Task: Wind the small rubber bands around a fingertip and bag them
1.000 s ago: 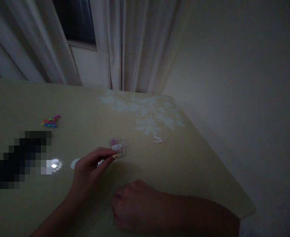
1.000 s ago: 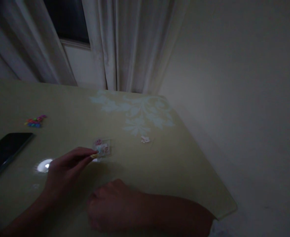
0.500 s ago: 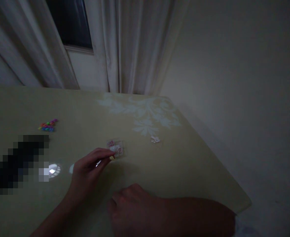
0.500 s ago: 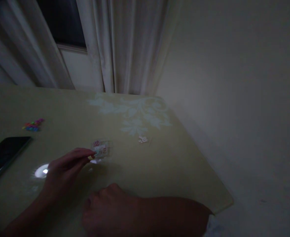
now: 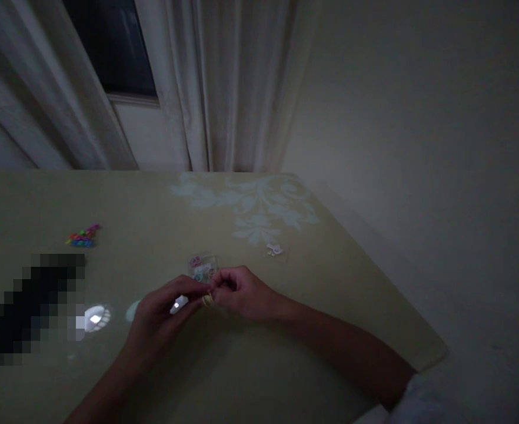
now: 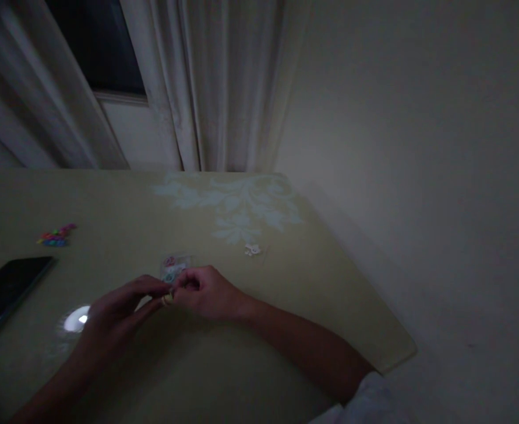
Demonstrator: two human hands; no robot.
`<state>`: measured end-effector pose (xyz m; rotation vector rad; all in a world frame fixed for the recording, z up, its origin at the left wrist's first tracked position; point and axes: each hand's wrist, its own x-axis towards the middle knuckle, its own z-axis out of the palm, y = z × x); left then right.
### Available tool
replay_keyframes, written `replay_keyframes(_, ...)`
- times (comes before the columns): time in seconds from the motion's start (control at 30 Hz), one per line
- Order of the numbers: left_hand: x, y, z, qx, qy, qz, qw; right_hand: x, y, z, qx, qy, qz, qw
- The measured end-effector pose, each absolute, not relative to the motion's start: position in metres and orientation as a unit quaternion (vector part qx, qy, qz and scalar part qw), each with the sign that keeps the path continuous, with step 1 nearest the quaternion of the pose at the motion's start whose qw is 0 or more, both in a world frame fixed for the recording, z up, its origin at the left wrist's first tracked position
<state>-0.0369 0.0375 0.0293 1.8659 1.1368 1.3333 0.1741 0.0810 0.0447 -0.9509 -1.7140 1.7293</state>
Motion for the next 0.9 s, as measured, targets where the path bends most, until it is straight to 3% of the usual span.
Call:
replay_keyframes(0.23, -0.037, 0.041, 0.034, 0.722, 0.429, 0.494, 0.224, 0.182, 0.093, 0.056, -0.338, -0.665, 0.618, 0.247)
replay_keyframes(0.3, -0.038, 0.052, 0.039, 0.726, 0.473, 0.459, 0.196, 0.195, 0.106, 0.066, -0.37, -0.734, 0.513, 0.248)
replay_keyframes(0.37, -0.04, 0.068, 0.043, 0.739, 0.515, 0.405, 0.158, 0.213, 0.121, 0.076, -0.438, -0.812, 0.313, 0.226)
replay_keyframes(0.43, -0.039, 0.086, 0.045, 0.749, 0.532, 0.37, 0.136, 0.235, 0.136, 0.081, -0.496, -0.843, 0.144, 0.15)
replay_keyframes(0.47, -0.039, 0.095, 0.045, 0.756, 0.536, 0.354, 0.13, 0.246, 0.142, 0.082, -0.508, -0.842, 0.124, 0.132)
replay_keyframes(0.67, -0.034, 0.124, 0.031, 0.786, 0.537, 0.286, 0.107, 0.281, 0.166, 0.067, -0.526, -0.841, 0.108, 0.071)
replay_keyframes(0.9, -0.065, 0.098, 0.013, 0.762, 0.571, 0.289, 0.097, 0.284, 0.171, 0.057, -0.507, -0.847, 0.154, 0.055)
